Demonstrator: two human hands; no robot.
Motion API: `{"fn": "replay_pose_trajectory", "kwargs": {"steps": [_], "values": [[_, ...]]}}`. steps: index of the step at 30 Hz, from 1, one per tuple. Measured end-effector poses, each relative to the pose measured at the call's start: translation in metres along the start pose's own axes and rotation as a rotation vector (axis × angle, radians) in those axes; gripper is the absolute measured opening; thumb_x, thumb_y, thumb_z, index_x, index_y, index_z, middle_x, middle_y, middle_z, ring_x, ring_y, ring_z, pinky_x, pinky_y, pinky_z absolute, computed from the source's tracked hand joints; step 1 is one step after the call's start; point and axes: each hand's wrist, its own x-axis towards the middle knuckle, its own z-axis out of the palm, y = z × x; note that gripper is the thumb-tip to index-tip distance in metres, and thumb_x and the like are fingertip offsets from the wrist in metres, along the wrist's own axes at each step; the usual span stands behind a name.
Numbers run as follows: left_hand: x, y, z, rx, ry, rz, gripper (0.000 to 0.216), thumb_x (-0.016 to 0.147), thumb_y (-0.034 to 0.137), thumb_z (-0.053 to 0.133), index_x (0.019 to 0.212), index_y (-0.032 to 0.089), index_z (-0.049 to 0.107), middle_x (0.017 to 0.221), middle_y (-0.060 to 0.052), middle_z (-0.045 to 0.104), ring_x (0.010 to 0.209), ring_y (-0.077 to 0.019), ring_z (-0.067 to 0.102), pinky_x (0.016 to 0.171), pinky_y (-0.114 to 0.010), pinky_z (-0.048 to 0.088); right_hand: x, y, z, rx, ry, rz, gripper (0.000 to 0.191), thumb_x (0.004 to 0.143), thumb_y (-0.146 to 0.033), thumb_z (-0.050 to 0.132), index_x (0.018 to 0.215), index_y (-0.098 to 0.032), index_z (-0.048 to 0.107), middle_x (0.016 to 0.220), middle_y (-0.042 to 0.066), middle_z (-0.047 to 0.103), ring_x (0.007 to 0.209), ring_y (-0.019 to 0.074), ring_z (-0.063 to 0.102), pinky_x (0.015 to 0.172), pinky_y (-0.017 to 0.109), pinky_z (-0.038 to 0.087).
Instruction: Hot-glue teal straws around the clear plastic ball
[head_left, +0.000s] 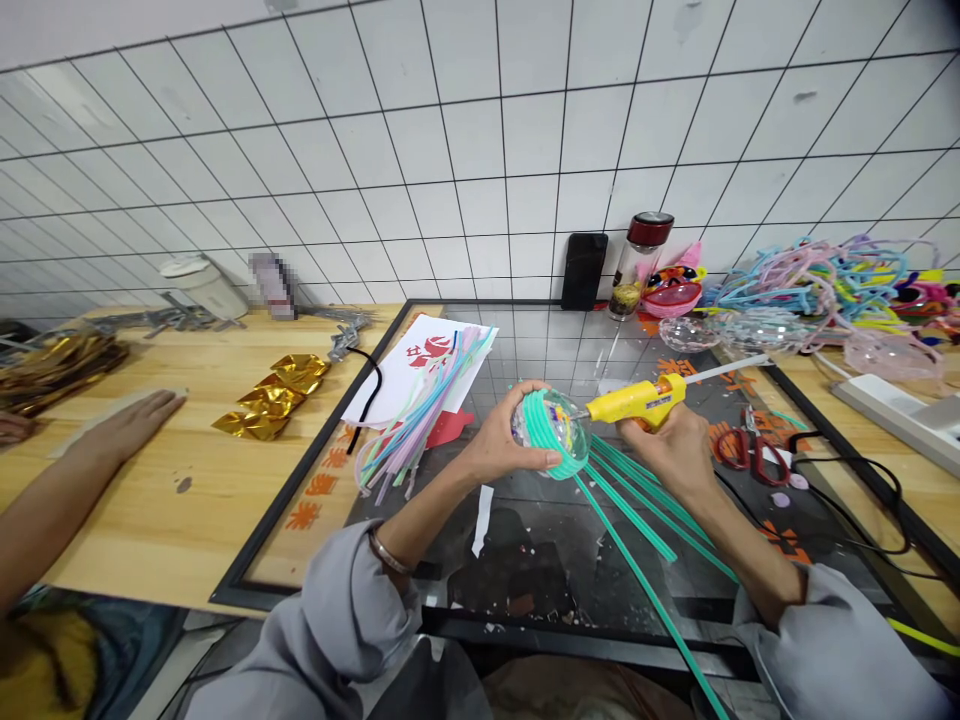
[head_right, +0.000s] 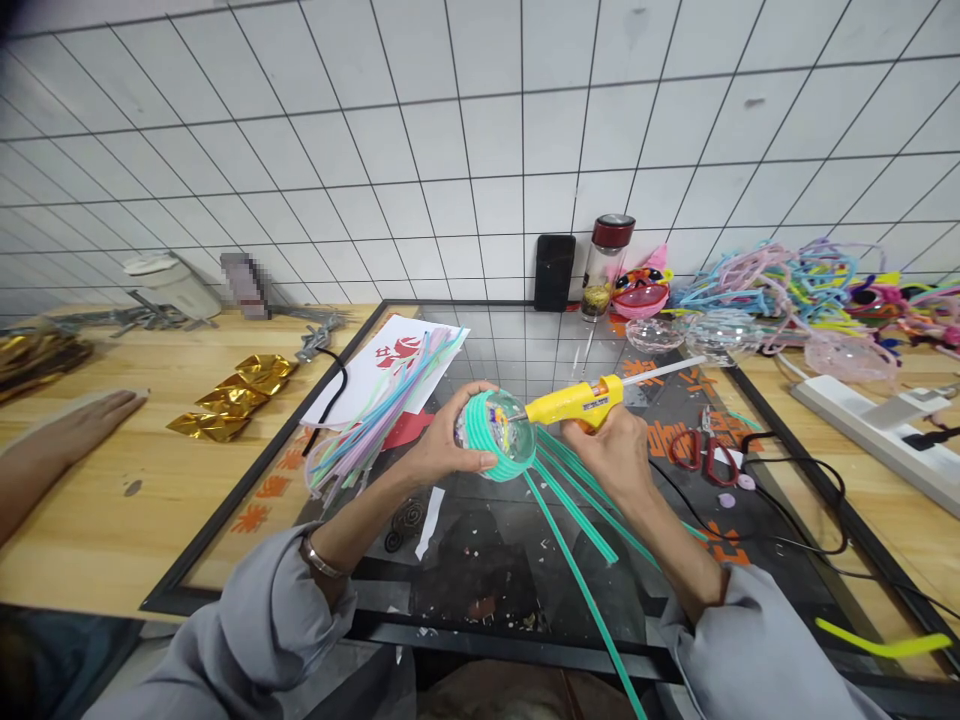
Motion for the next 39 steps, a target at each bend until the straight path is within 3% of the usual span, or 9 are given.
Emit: {"fn": "replay_pose_trajectory", "kwargs": {"steps": [16, 20, 26, 32, 39], "values": [[0.0005, -0.0008, -0.0006, 0.007, 0.003, 0.012, 0.085, 0.049, 0.033, 0.090, 0.121, 0.020, 0.047, 0.112, -0.005, 0.057, 0.094, -0.0192, 0.059, 0.084, -0.030, 0.049, -0.0015, 0.0021, 0.0010, 0.015, 0.036, -0.050, 0.030, 0.062, -0.047, 0.052, 0.047, -0.024, 0.038, 0.041, -0.003, 0.036, 0.041, 0.0119, 0.038, 0.046, 0.029, 0.031], [0.0008, -0.0034, -0.0018, 0.011, 0.003, 0.022, 0.085, 0.050, 0.034, 0.090, 0.122, 0.020, 0.048, 0.111, -0.005, 0.057, 0.091, -0.0179, 0.059, 0.083, -0.029, 0.049, -0.0038, 0.0005, 0.0012, 0.031, 0.006, -0.059, 0.028, 0.060, -0.049, 0.051, 0.052, -0.023, 0.044, 0.045, 0.000, 0.046, 0.045, 0.0148, 0.045, 0.047, 0.029, 0.034], [0.0002, -0.0026, -0.0007, -0.017, -0.013, 0.024, 0.085, 0.050, 0.038, 0.090, 0.121, 0.021, 0.047, 0.113, -0.006, 0.057, 0.094, -0.0201, 0.058, 0.085, -0.031, 0.048, -0.0031, 0.0017, 0.0032, 0.074, 0.012, 0.014, 0.027, 0.060, -0.047, 0.053, 0.055, -0.022, 0.048, 0.046, 0.000, 0.048, 0.045, 0.0147, 0.046, 0.046, 0.028, 0.034], [-0.0014, -0.0020, 0.0006, -0.006, -0.058, 0.062, 0.086, 0.049, 0.040, 0.091, 0.123, 0.022, 0.049, 0.135, -0.011, 0.051, 0.115, -0.0272, 0.055, 0.096, -0.035, 0.045, 0.0026, 0.0055, 0.0029, 0.061, 0.054, 0.054, 0.031, 0.062, -0.051, 0.056, 0.053, -0.022, 0.048, 0.044, -0.002, 0.042, 0.044, 0.0139, 0.043, 0.046, 0.027, 0.033], [-0.0010, -0.0010, 0.0008, -0.052, -0.048, 0.060, 0.085, 0.050, 0.039, 0.091, 0.122, 0.020, 0.050, 0.131, -0.011, 0.053, 0.106, -0.0243, 0.058, 0.092, -0.034, 0.047, 0.0017, 0.0037, 0.0029, 0.054, 0.057, 0.087, 0.031, 0.057, -0.052, 0.056, 0.054, -0.023, 0.047, 0.045, 0.000, 0.046, 0.047, 0.0164, 0.047, 0.047, 0.028, 0.033]]}}
